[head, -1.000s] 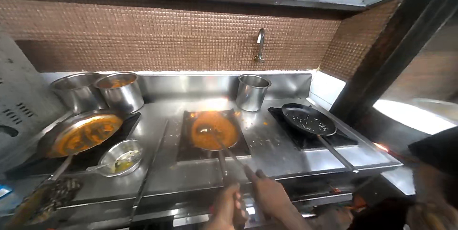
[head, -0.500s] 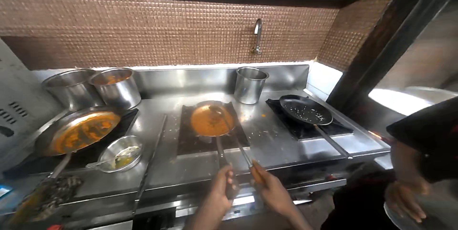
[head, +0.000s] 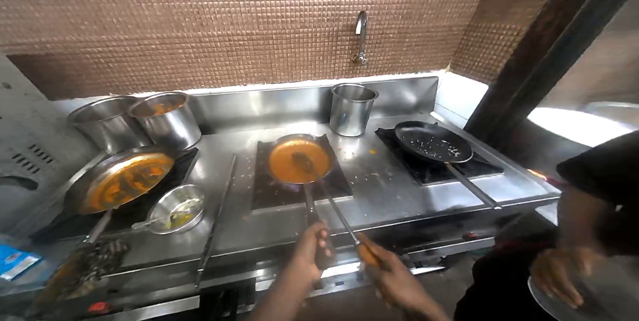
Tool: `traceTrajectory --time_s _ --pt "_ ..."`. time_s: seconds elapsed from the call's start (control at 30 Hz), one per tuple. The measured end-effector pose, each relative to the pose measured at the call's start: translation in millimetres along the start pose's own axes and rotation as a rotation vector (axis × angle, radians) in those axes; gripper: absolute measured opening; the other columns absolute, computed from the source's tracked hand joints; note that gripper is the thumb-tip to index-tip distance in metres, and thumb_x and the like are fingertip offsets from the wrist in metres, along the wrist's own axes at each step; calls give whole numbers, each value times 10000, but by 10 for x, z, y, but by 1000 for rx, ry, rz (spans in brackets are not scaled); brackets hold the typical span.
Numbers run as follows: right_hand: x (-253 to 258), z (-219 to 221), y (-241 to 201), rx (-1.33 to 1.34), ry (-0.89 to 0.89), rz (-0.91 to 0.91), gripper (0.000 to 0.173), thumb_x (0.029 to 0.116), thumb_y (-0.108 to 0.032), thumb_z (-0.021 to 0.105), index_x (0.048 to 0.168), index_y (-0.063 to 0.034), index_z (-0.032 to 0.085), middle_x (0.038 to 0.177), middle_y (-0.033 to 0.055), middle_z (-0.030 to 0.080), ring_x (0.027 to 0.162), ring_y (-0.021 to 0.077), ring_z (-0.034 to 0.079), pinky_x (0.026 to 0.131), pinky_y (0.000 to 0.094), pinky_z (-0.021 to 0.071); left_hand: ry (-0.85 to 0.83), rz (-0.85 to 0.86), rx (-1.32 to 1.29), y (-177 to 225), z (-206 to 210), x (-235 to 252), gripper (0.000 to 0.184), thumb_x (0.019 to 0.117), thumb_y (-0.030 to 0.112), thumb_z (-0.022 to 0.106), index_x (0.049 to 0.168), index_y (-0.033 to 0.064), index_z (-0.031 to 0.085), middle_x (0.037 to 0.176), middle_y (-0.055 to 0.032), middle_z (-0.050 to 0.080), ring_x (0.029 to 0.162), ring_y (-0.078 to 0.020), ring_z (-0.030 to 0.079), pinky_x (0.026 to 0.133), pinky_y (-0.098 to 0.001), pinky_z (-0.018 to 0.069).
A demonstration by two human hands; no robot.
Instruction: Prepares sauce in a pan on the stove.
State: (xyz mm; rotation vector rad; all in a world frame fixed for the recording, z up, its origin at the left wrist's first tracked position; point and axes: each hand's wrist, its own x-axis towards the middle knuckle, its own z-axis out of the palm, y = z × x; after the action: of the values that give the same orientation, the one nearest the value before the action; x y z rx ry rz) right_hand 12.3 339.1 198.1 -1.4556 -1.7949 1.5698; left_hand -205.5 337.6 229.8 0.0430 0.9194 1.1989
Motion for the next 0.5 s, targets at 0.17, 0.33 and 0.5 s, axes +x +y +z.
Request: traceTrajectory --time_s 0.17,0.33,0.5 --pt "580 -8 -370 -50 18 5 648 1011 -310 601 1606 -250 352 1156 142 652 680 222 637 602 416 563 38 38 -38 -157 85 -187 196 1088 212 452 952 85 514 581 33 442 366 -43 397 341 -180 407" --pt "200 -16 -460 -438 91 29 684 1012 -286 578 1631 -247 290 1199 201 687 1014 369 696 907 579 543 6 51 -12 -61 7 -43 160 1085 197 446 1004 77 516 612 25 460 374 -44 416 343 -183 426" --pt "274 -41 -445 -131 -26 12 673 1008 -308 608 1616 -277 321 1113 164 662 696 259 648 638 466 564 25 37 -39 -147 167 -135 228 1095 220 429 921 93 504 560 36 436 357 -42 404 336 -181 413"
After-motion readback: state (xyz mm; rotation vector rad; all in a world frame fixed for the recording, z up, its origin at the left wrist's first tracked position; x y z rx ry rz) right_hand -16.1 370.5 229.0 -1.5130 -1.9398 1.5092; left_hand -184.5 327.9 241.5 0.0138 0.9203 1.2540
